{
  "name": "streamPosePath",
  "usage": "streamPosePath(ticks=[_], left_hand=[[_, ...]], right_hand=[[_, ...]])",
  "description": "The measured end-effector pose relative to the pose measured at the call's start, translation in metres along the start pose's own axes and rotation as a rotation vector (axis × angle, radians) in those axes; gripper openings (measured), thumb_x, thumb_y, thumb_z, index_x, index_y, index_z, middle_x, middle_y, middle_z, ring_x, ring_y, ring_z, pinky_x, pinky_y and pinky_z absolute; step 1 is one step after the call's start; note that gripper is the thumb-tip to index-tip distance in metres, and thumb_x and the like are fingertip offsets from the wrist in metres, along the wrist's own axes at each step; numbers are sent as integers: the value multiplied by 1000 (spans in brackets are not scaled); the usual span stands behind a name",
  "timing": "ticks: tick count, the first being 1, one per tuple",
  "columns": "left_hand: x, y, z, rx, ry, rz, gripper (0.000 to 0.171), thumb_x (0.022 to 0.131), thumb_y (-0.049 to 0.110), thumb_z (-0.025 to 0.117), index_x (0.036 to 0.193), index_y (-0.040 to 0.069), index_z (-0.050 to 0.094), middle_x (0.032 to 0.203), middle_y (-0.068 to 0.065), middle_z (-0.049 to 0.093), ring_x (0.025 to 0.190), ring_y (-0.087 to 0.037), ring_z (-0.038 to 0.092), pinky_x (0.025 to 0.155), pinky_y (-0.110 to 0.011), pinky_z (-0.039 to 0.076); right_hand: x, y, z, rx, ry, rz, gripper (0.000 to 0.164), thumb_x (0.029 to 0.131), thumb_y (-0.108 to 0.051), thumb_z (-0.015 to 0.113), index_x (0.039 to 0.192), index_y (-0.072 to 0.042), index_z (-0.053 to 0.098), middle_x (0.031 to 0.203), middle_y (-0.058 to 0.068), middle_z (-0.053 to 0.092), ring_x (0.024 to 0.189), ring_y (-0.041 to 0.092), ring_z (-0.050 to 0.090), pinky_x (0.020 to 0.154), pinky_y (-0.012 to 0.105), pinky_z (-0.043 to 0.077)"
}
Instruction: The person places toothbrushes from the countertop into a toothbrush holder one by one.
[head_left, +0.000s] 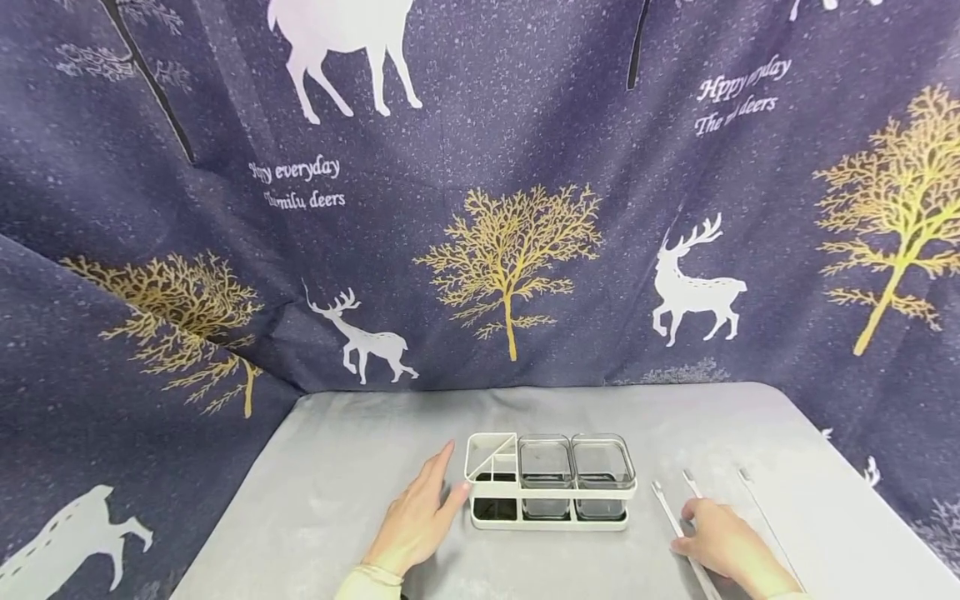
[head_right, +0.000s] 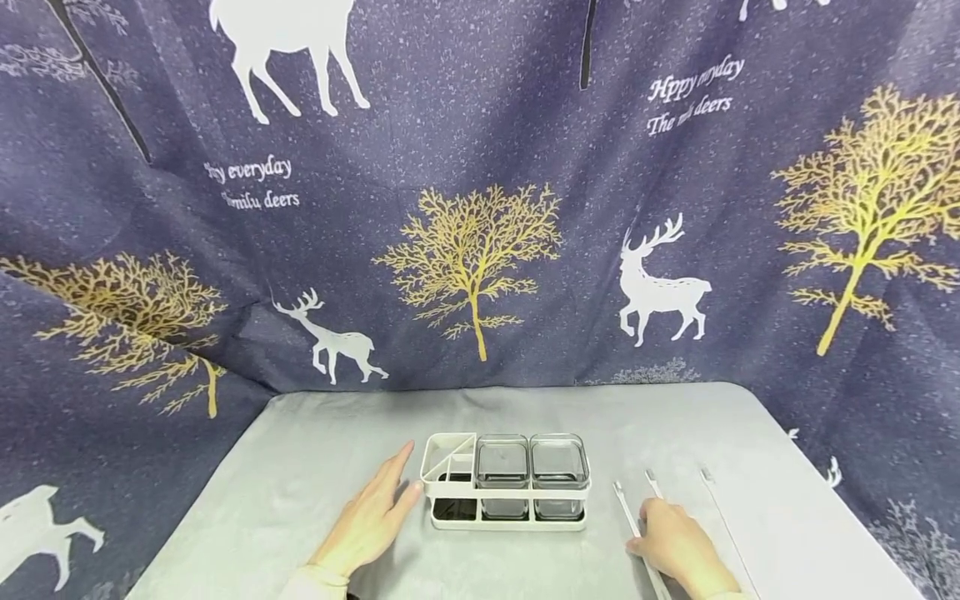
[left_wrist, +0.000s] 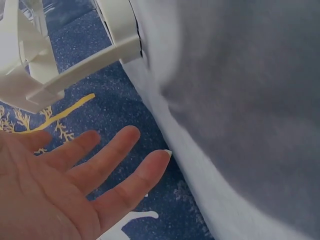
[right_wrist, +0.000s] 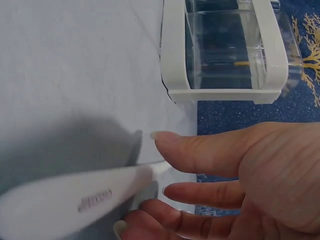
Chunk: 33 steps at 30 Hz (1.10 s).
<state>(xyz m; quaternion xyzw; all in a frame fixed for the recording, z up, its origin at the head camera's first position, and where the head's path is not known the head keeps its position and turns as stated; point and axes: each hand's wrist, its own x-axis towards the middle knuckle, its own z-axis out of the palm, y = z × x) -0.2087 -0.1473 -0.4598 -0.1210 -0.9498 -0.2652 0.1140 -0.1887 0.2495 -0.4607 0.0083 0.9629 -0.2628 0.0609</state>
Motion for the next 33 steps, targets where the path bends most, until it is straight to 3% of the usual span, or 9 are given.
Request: streamPosePath(ticks=[6, 17, 27, 33], left_hand=[[4, 2, 5, -17, 14, 28, 65, 91, 59, 30, 146, 27, 17, 140, -3, 36, 119, -28, 44, 86, -52, 42], [7, 4, 13, -14, -3, 40, 64, 91, 57, 33, 146, 28, 17, 138, -1, 39, 109, -32, 52, 80, -50, 45], [6, 6, 16, -34, -9, 44, 63, 92, 57, 31, 146, 30, 12, 139, -4, 39, 117, -28, 46, 91, -45, 40], [6, 8, 17, -119, -17, 35, 61, 94, 51, 35, 146, 31, 11, 141, -4, 36, 123, -24, 40, 98, -43, 35]], right_hand=[[3, -2, 4, 16, -33, 41, 35, 70, -10, 72, 98, 5, 57, 74, 15, 58, 56, 20, 56, 38, 29, 47], [2, -3, 6, 8, 13, -7, 28, 68, 0, 66, 94, 5, 57, 75, 15, 58, 49, 18, 53, 36, 28, 45], [4, -4, 6, -3, 1, 15, 28, 69, 1, 64, 95, 8, 56, 70, 16, 57, 42, 17, 53, 35, 28, 45], [4, -3, 6, 38, 2, 31, 28, 69, 1, 65, 93, 9, 55, 70, 15, 56, 45, 18, 54, 36, 29, 46]])
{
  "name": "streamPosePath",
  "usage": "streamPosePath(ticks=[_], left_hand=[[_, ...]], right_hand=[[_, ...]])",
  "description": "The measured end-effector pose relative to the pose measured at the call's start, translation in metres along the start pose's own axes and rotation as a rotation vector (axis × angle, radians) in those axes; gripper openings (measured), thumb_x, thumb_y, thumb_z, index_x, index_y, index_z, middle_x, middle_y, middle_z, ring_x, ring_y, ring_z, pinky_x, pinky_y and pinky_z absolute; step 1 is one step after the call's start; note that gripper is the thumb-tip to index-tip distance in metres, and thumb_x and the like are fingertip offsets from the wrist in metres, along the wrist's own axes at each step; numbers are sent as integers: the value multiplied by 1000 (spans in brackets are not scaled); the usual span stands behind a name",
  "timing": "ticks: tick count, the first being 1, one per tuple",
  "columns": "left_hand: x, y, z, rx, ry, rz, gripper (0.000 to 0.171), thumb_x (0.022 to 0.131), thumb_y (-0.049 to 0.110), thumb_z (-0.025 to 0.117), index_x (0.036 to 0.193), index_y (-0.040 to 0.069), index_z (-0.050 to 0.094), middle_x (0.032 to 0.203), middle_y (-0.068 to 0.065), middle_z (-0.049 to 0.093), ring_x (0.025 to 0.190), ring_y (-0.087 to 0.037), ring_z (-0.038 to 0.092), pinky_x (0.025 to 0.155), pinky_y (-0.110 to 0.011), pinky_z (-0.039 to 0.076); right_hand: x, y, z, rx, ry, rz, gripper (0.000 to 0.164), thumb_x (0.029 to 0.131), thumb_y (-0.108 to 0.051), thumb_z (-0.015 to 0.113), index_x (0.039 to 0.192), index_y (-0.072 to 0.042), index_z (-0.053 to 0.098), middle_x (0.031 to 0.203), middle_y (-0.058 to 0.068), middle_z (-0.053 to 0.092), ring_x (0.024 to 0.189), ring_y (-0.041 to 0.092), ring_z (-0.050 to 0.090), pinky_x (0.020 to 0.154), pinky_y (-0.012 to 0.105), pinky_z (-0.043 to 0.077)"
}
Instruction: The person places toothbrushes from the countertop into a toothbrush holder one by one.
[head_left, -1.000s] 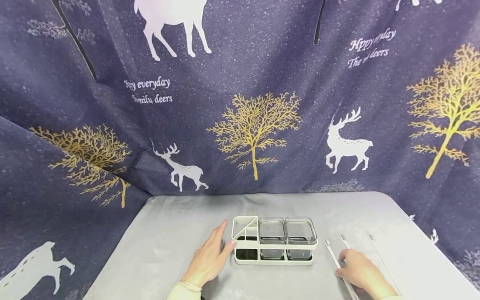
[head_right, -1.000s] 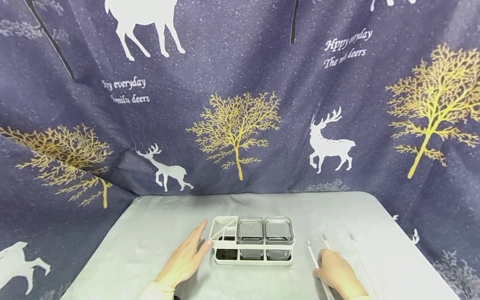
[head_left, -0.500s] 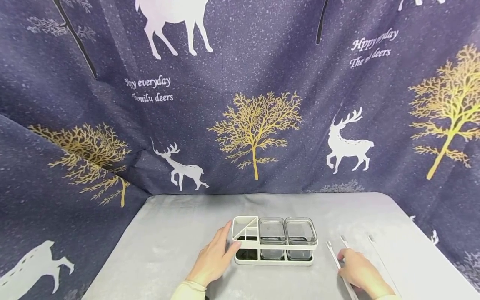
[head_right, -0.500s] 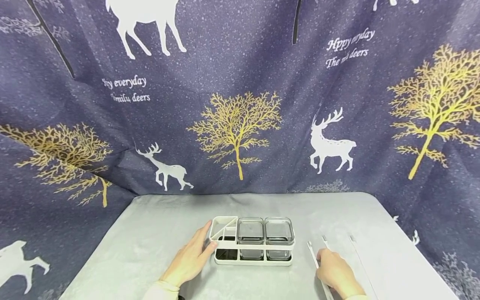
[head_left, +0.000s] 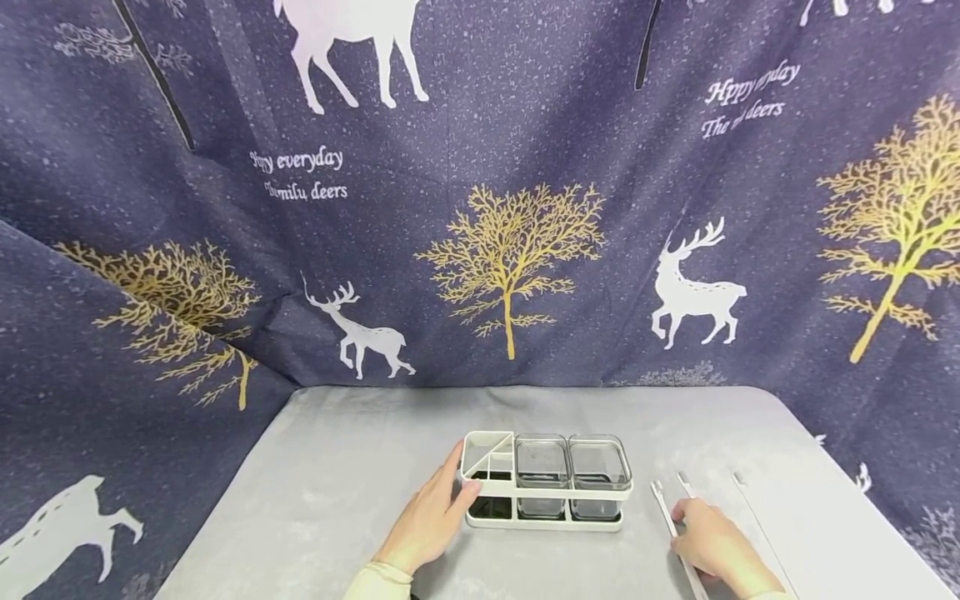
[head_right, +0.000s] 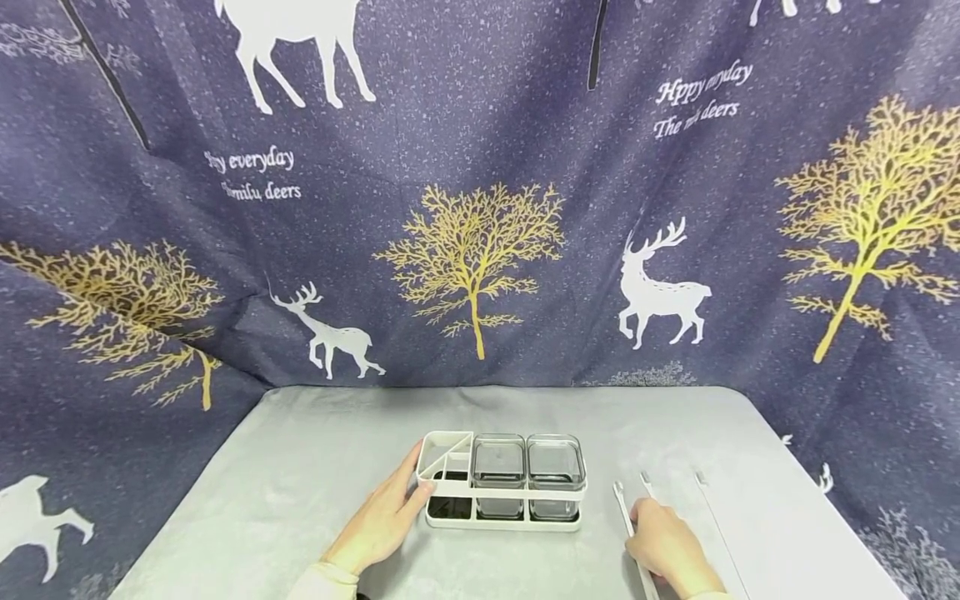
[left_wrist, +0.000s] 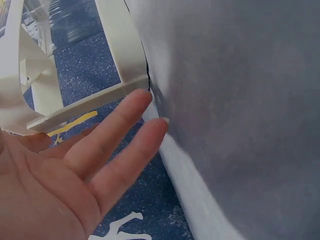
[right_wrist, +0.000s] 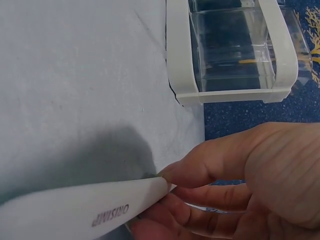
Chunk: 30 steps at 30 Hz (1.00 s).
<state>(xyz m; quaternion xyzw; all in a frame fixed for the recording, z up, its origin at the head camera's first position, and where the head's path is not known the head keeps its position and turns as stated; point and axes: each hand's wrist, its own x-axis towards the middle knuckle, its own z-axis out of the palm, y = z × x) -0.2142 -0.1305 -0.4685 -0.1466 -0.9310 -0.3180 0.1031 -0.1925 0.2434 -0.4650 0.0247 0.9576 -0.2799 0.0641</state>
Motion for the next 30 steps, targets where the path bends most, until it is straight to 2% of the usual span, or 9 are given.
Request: streamPosePath(ticks=[4, 9, 12, 17, 23, 30], left_hand=[[0, 1, 1, -59, -14, -16, 62, 93, 54, 33, 146, 32, 10, 143, -2, 33, 125, -21, 35, 101, -42, 30], [0, 3, 2, -97, -44, -41, 62, 93, 55, 32, 146, 32, 9, 142, -4, 33, 125, -22, 35, 102, -43, 30], [0, 3, 3, -103, -50, -49, 61, 94, 53, 33, 146, 32, 9, 142, -5, 33, 125, -23, 35, 101, -44, 30], [0, 2, 3, -103, -36, -45, 61, 94, 52, 33, 146, 31, 10, 142, -7, 34, 124, -25, 37, 100, -45, 31], [0, 1, 3, -103, -33, -40, 63, 92, 57, 30, 146, 33, 9, 138, -10, 40, 121, -27, 41, 97, -47, 34], [0, 0, 3, -118, -55, -37, 63, 92, 58, 29, 146, 33, 8, 132, -12, 47, 118, -26, 45, 95, -48, 36]], right_hand=[[2, 1, 1, 39, -12, 10, 29, 70, 0, 65, 95, 10, 55, 67, 13, 55, 46, 18, 55, 37, 29, 48], [0, 2, -2, 150, -15, 10, 32, 71, 2, 64, 100, 13, 55, 70, 10, 56, 54, 18, 57, 42, 30, 50], [-2, 0, -6, 193, 35, -13, 32, 72, 2, 63, 102, 12, 56, 73, 8, 57, 56, 18, 57, 42, 29, 50], [-5, -8, -17, 222, 147, -76, 34, 73, 2, 60, 105, 10, 57, 68, 4, 53, 46, 17, 53, 39, 27, 47], [-8, -25, -31, 337, 216, -132, 34, 75, 4, 56, 109, 10, 54, 74, 7, 53, 56, 13, 55, 44, 26, 51], [-14, -50, -45, 381, 323, -205, 30, 78, 3, 57, 108, 7, 54, 80, 10, 54, 58, 9, 58, 48, 27, 52]])
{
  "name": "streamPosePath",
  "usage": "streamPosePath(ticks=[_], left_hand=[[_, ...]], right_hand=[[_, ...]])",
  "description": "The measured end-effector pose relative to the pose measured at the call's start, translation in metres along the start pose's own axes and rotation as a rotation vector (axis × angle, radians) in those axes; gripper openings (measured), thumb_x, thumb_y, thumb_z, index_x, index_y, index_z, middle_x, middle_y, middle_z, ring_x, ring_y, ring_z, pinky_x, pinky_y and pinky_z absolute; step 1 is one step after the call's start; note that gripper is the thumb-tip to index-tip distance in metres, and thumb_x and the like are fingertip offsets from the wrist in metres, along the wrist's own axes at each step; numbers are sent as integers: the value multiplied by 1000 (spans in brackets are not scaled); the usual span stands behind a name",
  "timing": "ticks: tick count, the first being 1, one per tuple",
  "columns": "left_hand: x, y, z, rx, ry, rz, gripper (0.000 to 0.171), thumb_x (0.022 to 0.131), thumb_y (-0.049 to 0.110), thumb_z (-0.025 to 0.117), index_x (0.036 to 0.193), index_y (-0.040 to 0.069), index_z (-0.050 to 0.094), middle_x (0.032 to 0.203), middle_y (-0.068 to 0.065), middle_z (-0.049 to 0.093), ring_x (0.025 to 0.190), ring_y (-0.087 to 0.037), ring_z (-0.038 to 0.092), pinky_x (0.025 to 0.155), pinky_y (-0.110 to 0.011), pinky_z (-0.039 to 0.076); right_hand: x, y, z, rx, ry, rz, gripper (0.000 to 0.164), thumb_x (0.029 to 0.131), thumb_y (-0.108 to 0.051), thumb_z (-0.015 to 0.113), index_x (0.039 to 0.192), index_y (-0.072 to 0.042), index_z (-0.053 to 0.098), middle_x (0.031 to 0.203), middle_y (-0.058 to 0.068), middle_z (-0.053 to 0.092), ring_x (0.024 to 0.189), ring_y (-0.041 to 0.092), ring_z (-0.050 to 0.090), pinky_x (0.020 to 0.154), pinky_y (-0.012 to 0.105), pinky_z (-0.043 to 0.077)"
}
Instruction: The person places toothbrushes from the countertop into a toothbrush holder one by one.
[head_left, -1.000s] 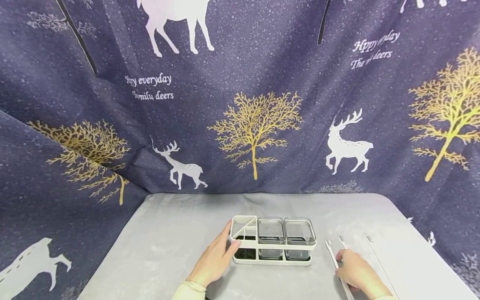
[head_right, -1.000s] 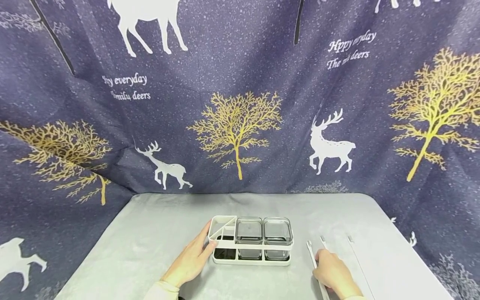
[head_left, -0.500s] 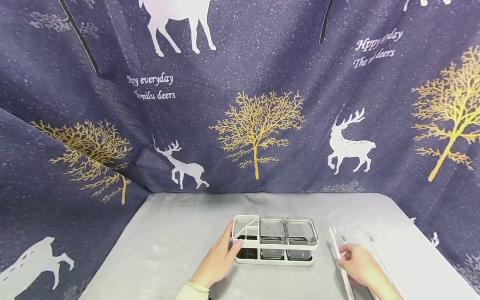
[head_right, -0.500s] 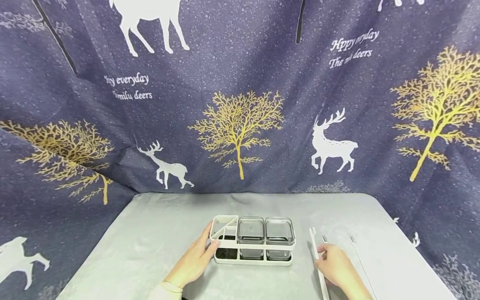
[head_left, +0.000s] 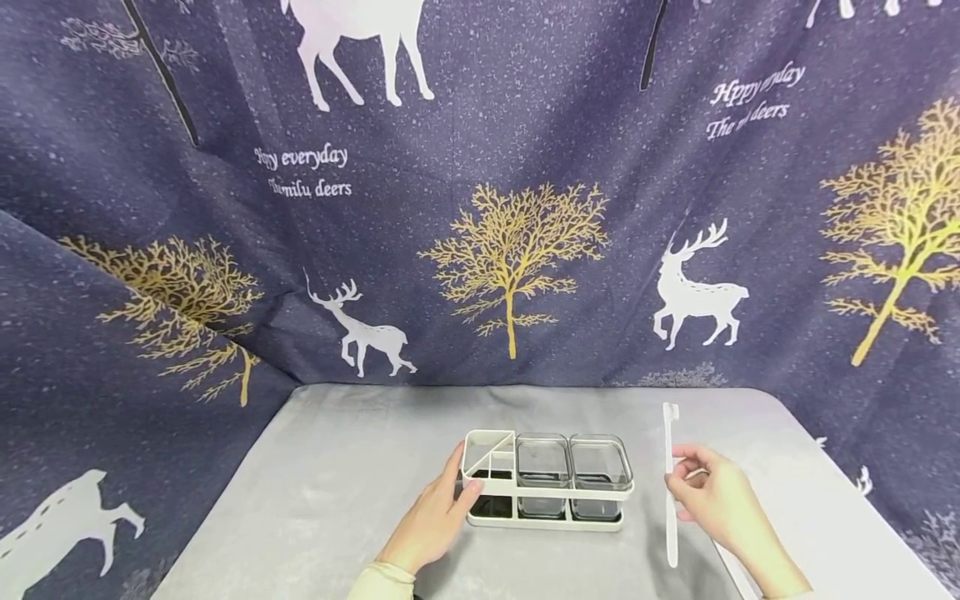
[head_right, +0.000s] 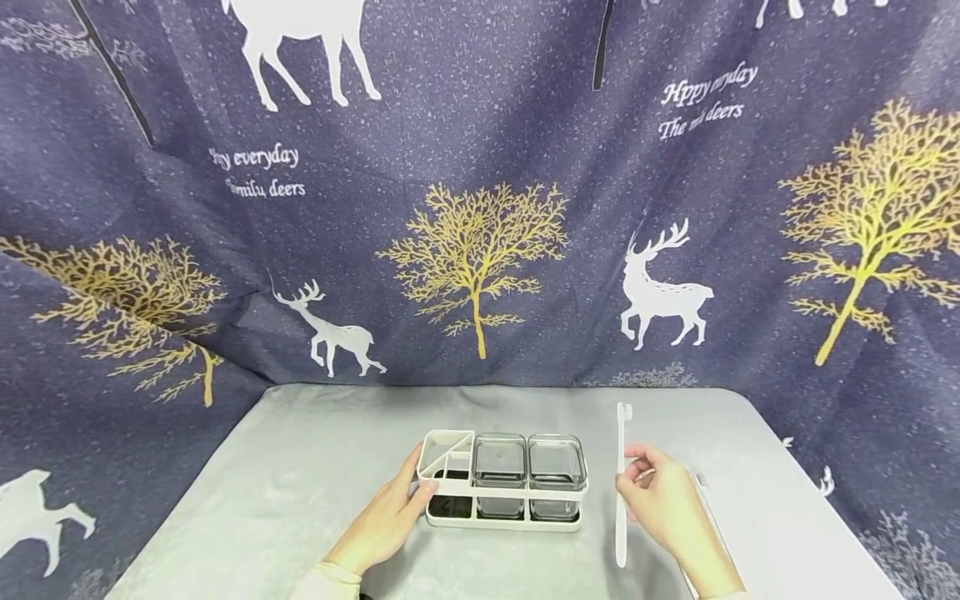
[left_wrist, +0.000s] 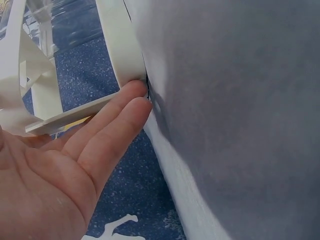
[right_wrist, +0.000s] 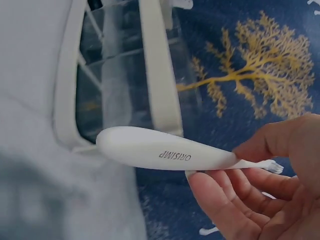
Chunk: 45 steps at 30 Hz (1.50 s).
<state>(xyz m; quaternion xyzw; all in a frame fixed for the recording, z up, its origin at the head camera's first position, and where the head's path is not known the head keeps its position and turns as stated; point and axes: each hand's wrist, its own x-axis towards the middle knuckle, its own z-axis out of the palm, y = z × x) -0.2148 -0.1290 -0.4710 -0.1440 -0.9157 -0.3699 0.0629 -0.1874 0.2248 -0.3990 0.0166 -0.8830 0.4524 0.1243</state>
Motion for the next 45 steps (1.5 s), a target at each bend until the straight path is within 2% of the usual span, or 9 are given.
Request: streamPosePath(ticks=[6, 10, 15, 22, 26, 32, 39, 45], left_hand=[[2, 0, 1, -16, -22, -2, 64, 92, 58, 30, 146, 32, 7, 125, -7, 53, 115, -23, 48, 94, -47, 38], [4, 0, 1, -16, -27, 5, 65, 91, 59, 28, 146, 32, 7, 125, -7, 53, 115, -23, 48, 94, -47, 38], [5, 0, 1, -18, -33, 29, 65, 92, 57, 28, 147, 26, 9, 124, -7, 54, 113, -23, 49, 93, -47, 39], [5, 1, 0, -19, -32, 29, 63, 93, 55, 31, 146, 32, 6, 131, -12, 48, 118, -25, 45, 96, -47, 35], [6, 0, 0, -16, -26, 33, 63, 94, 53, 32, 146, 31, 6, 134, -12, 45, 120, -25, 43, 98, -46, 34], [7, -1, -1, -19, -31, 32, 64, 92, 57, 29, 146, 30, 6, 127, -10, 51, 116, -23, 47, 96, -45, 36], [5, -4, -1, -14, -38, 17, 65, 92, 58, 28, 146, 31, 6, 138, -10, 40, 123, -24, 39, 99, -45, 32], [4, -5, -1, -23, -38, 18, 65, 92, 58, 28, 146, 30, 6, 136, -11, 42, 122, -24, 40, 99, -46, 33]], right_hand=[[1, -17, 0, 27, 59, -59, 26, 79, 3, 58, 105, 5, 56, 81, 10, 54, 62, 6, 57, 49, 26, 52], [4, -23, -1, 36, 76, -98, 26, 80, 2, 59, 106, 4, 56, 82, 10, 55, 64, 5, 58, 50, 25, 52], [6, -27, -1, 54, 82, -133, 26, 81, 2, 61, 107, 3, 56, 82, 10, 56, 65, 5, 59, 50, 26, 53], [9, -32, 1, 72, 89, -157, 27, 81, 2, 62, 107, 3, 57, 81, 9, 56, 66, 5, 59, 52, 27, 53], [11, -36, 4, 99, 102, -180, 25, 80, 3, 62, 105, 3, 57, 80, 10, 57, 66, 6, 59, 51, 26, 53], [14, -45, 10, 150, 99, -201, 24, 80, 5, 61, 103, 4, 57, 80, 13, 56, 67, 7, 60, 52, 28, 53], [16, -54, 21, 194, 109, -205, 21, 79, 7, 61, 100, 5, 56, 79, 14, 56, 67, 9, 61, 52, 28, 53], [18, -62, 30, 216, 108, -221, 21, 78, 8, 62, 98, 5, 55, 78, 14, 57, 65, 10, 61, 54, 30, 53]])
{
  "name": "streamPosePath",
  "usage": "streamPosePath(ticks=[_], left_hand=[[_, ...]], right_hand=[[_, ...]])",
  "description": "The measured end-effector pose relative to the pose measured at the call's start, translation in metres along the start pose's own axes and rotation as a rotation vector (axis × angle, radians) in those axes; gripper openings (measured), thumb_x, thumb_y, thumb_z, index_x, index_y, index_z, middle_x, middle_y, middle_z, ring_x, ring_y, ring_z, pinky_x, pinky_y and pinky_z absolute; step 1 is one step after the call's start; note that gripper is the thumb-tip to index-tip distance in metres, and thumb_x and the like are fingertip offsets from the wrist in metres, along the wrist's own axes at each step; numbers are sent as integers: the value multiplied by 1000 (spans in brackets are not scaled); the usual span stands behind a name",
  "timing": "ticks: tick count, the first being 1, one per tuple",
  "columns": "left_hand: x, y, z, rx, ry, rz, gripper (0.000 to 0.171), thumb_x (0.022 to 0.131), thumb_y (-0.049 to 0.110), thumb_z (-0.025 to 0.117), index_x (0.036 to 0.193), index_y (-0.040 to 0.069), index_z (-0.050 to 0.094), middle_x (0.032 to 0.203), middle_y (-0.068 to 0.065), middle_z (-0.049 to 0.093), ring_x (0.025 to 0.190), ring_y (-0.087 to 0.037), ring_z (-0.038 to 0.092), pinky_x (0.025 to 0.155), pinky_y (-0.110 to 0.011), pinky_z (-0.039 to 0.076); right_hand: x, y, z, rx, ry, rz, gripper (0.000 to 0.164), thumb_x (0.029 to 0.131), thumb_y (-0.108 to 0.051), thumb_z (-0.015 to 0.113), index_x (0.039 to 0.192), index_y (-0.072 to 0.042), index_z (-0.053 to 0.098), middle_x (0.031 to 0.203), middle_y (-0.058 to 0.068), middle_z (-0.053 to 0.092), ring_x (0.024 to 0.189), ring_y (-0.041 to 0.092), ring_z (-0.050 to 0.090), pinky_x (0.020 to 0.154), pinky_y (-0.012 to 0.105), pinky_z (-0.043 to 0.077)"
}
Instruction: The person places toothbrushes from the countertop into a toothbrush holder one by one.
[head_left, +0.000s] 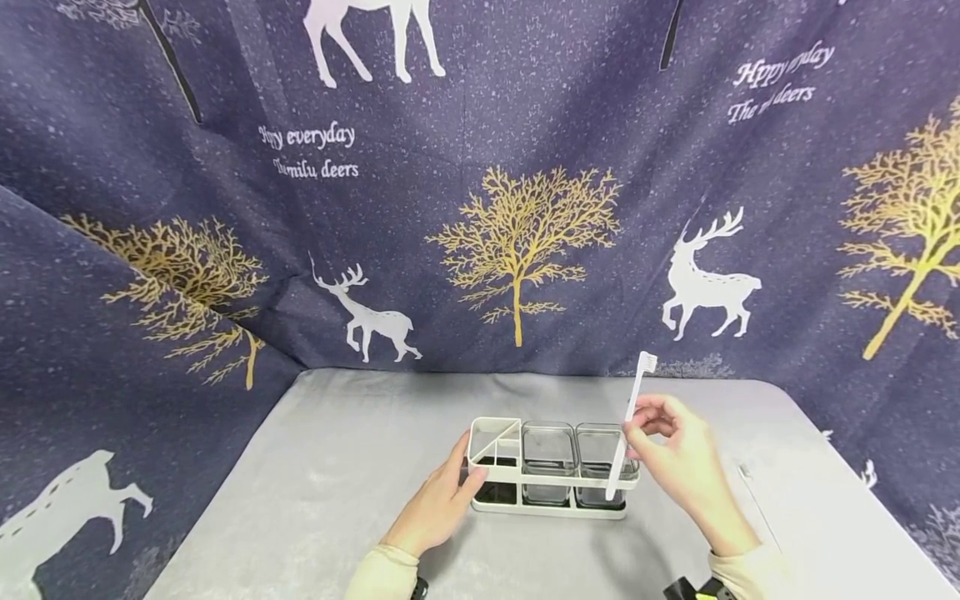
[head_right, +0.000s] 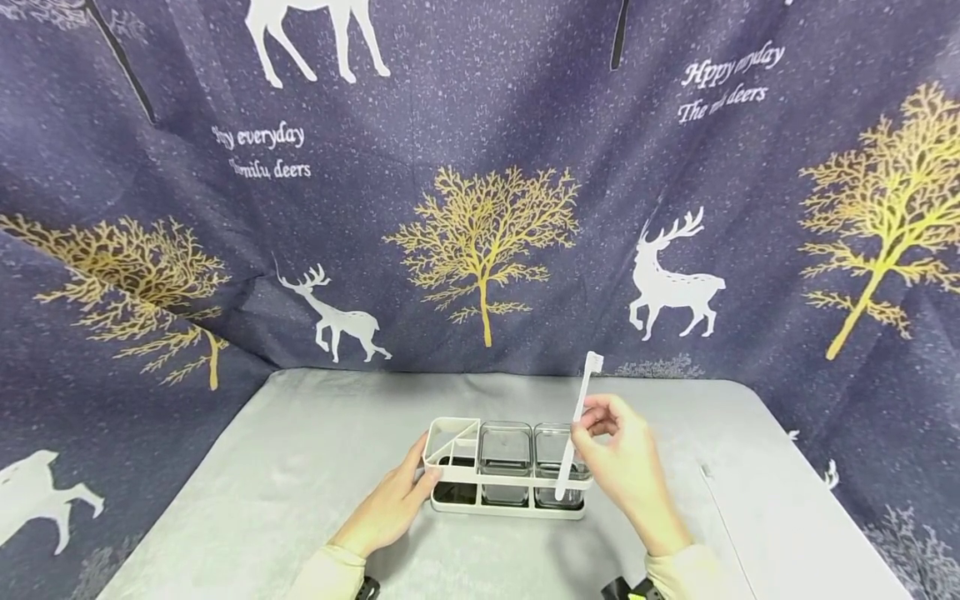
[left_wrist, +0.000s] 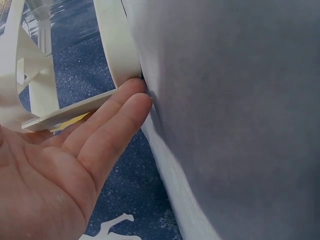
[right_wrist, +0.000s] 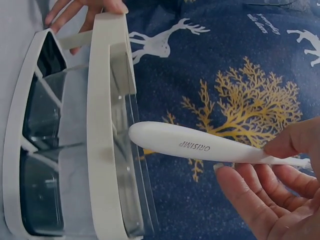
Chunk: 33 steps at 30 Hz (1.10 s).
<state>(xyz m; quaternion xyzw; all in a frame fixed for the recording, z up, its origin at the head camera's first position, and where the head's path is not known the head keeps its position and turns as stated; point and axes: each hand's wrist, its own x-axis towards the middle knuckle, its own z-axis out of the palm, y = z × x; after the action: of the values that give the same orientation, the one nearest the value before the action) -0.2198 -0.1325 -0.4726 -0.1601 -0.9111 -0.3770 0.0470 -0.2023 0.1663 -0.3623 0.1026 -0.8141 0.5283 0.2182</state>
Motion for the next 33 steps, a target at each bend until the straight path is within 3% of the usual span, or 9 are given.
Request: streamPosePath(ticks=[19, 29, 33], left_hand=[[-1, -2, 0, 6, -9, -16, 61, 93, 57, 25, 146, 31, 8, 133, -9, 46, 121, -26, 42, 97, -48, 34], [-2, 2, -2, -4, -13, -48, 59, 94, 55, 23, 146, 29, 12, 131, -9, 48, 120, -29, 43, 96, -50, 34], [-3, 2, -2, -16, -12, -61, 58, 95, 53, 24, 146, 26, 15, 130, -11, 49, 119, -30, 43, 95, -52, 35]], right_hand=[[7, -6, 27, 191, 36, 45, 23, 79, 8, 63, 100, 6, 53, 80, 17, 56, 68, 11, 60, 58, 32, 54], [10, -7, 39, 246, 35, 52, 20, 78, 9, 63, 95, 8, 53, 79, 20, 57, 68, 13, 61, 60, 34, 54], [10, -18, 41, 246, 23, 52, 18, 79, 9, 63, 93, 8, 53, 78, 20, 57, 67, 16, 61, 60, 35, 54]])
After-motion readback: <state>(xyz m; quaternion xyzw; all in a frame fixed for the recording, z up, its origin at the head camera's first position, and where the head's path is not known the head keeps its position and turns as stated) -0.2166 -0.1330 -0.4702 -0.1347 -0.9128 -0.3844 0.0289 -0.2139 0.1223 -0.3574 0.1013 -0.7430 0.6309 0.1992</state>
